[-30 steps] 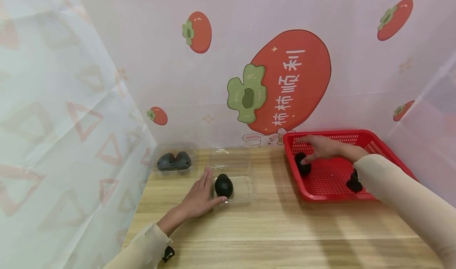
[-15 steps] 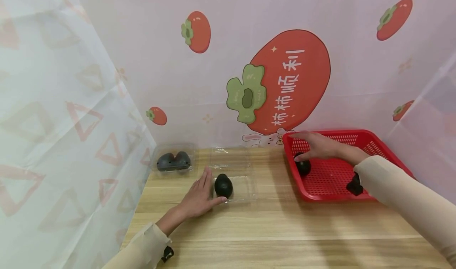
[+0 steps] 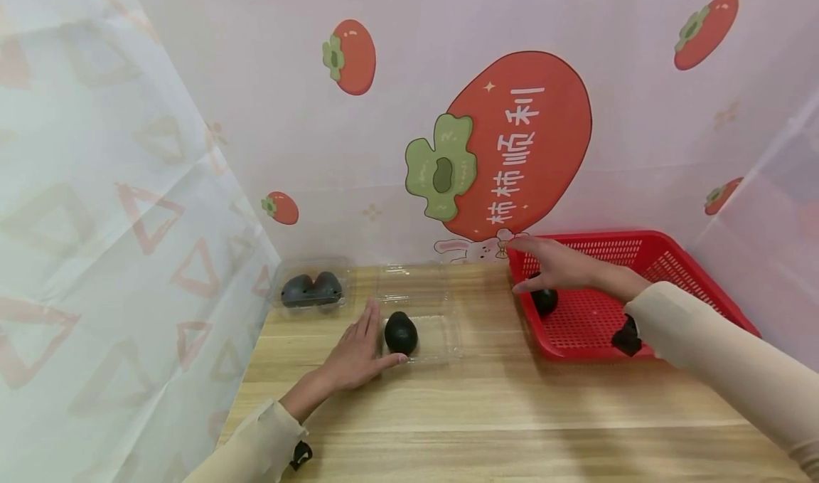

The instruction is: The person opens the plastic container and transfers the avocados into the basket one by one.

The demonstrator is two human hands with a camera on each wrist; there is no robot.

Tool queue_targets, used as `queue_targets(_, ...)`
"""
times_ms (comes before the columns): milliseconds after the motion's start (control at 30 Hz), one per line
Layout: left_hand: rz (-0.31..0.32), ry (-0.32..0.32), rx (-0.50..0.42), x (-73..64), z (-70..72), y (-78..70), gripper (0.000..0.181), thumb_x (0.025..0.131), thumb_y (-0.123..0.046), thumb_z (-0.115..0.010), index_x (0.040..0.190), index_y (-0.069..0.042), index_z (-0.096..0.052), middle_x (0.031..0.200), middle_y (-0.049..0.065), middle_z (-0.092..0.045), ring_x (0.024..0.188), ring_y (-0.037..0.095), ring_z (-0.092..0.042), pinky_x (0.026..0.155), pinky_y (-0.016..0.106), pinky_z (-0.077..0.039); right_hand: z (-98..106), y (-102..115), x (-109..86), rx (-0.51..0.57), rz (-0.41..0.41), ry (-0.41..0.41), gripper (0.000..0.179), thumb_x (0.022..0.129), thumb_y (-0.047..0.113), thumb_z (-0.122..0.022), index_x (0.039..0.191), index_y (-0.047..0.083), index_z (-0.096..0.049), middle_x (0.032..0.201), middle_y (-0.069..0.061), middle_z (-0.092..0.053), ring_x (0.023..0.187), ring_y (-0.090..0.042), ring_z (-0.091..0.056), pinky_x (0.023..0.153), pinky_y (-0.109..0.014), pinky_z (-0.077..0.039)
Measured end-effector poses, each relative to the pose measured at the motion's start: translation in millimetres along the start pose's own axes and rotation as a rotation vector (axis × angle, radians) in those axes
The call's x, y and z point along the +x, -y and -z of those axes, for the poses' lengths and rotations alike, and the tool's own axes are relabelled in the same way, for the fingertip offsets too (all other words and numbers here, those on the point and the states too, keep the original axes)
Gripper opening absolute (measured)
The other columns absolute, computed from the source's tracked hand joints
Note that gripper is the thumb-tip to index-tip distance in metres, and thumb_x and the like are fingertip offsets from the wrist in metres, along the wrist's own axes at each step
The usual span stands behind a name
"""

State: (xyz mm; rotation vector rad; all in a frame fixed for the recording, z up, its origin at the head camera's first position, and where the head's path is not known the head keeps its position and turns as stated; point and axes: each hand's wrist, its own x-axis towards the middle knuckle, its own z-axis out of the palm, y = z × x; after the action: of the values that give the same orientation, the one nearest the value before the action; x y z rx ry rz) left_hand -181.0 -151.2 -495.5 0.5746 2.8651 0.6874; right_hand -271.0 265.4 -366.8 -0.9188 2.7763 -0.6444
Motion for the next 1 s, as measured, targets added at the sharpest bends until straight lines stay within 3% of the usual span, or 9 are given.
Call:
queue_targets(433, 0.000, -0.016, 0.018, 0.4, -1.9, 1.9, 0.118, 0.096, -0.067, -0.066, 0.168, 0.003, -0.004, 0.176, 0.025, -0.001, 0.162, 0.039, -0.013, 0.126, 0.062, -0.024, -12.9, 22.3, 2.9, -0.023, 0.057, -0.006, 0.089, 0.083, 0.034, -0.092, 0.157, 0.007, -0.050, 0.157, -0.018, -0.052, 0.141, -0.041, -0.052, 0.108, -0.062, -0.050)
queue_targets(667, 0.005, -0.018, 0.021, -0.5, -1.3, 0.9, 0.118, 0.096, -0.068, -0.066, 0.168, 0.002, -0.004, 0.176, 0.024, -0.001, 0.162, 0.039, -0.013, 0.126, 0.063, -0.023, -19.9, 33.9, 5.2, -0.021, 0.062, 0.015, 0.089, 0.083, 0.039, -0.092, 0.157, 0.010, -0.051, 0.161, -0.019, -0.047, 0.147, -0.042, -0.044, 0.111, -0.063, -0.047)
queue_targets(1000, 0.007, -0.011, 0.027, 0.4, -1.5, 2.1, 0.119, 0.096, -0.068, -0.066, 0.168, 0.002, -0.004, 0.176, 0.024, 0.000, 0.162, 0.039, -0.013, 0.126, 0.063, -0.023, -29.0, 44.3, 10.0, 0.015, 0.159, 0.021, 0.081, 0.088, 0.032, -0.089, 0.154, 0.005, -0.052, 0.155, -0.016, -0.055, 0.148, -0.044, -0.045, 0.112, -0.061, -0.046)
